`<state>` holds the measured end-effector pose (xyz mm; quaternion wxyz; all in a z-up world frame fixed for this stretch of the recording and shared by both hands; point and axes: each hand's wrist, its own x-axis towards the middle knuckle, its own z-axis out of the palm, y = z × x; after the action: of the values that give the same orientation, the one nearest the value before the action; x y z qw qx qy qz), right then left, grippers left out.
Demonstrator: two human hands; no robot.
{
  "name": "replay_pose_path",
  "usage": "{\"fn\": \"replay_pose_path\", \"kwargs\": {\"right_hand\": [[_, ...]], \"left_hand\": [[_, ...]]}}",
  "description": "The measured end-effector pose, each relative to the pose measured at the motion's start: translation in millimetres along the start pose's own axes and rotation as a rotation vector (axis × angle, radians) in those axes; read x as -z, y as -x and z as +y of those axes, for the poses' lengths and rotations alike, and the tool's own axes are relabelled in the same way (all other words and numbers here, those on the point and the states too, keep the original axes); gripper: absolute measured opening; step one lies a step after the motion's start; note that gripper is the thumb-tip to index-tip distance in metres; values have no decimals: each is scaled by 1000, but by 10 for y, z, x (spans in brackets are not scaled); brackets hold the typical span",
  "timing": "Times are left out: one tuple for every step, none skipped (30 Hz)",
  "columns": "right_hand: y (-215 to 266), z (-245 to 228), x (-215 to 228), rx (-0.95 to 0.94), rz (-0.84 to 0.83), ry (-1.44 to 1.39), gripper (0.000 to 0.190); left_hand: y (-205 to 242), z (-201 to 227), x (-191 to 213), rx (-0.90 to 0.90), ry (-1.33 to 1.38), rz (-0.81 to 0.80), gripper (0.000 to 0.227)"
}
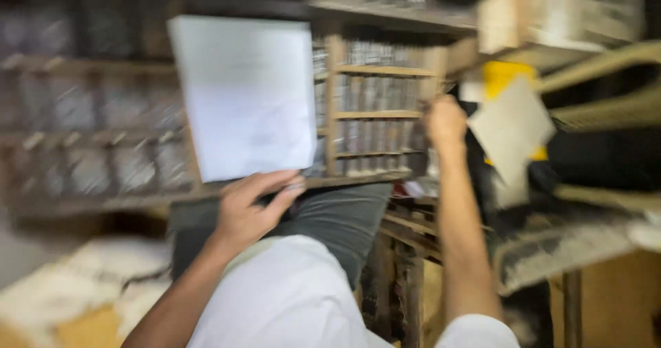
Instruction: The person selects individual metal type characters from a wooden type case and places them into a composing stick. They repeatedly reach into the compartments to pick up letters and arrange them in the stick, occasionally adjusting the paper reference on the case.
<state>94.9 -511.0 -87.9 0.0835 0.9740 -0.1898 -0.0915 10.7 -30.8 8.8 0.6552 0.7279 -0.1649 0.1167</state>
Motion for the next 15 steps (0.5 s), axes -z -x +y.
{"fn": "replay_pose_path", "kwargs": {"right_hand": [[-36,12,17,22,4,38,21],[-89,30,37,44,10,75,21],[-120,62,1,64,6,73,21],[-169,106,-31,72,35,64,16],[-185,211,-50,65,66,57,13],[-188,191,-45,71,63,58,13],[-175,188,-43,71,60,-2,13],[-165,186,-41,70,56,-62,13],[-93,147,27,72,54,-61,13],[-22,108,95,64,81,-231,12],[60,80,158,54,107,-402,12],[113,45,184,53,105,-400,12],[167,13,212,46,154,-497,11],[220,-16,242,39,204,-594,11],[224,-8,206,36,205,-594,11]], "left_hand": [[8,17,-15,11,78,4,26],[6,33,-35,20,156,9,27],[18,51,-13,28,143,23,27],[18,71,-8,51,186,10,28],[7,85,-25,69,239,-12,28],[19,75,-20,73,236,-8,28],[28,62,-20,77,265,-13,30],[37,49,-21,82,293,-18,32],[37,42,-17,84,293,-17,32],[36,35,-14,78,296,-25,32],[43,28,-15,72,300,-35,32],[48,31,-15,75,301,-35,32],[46,34,-14,74,304,-41,32],[44,39,-16,74,307,-46,32],[44,40,-24,74,308,-49,32]]}}
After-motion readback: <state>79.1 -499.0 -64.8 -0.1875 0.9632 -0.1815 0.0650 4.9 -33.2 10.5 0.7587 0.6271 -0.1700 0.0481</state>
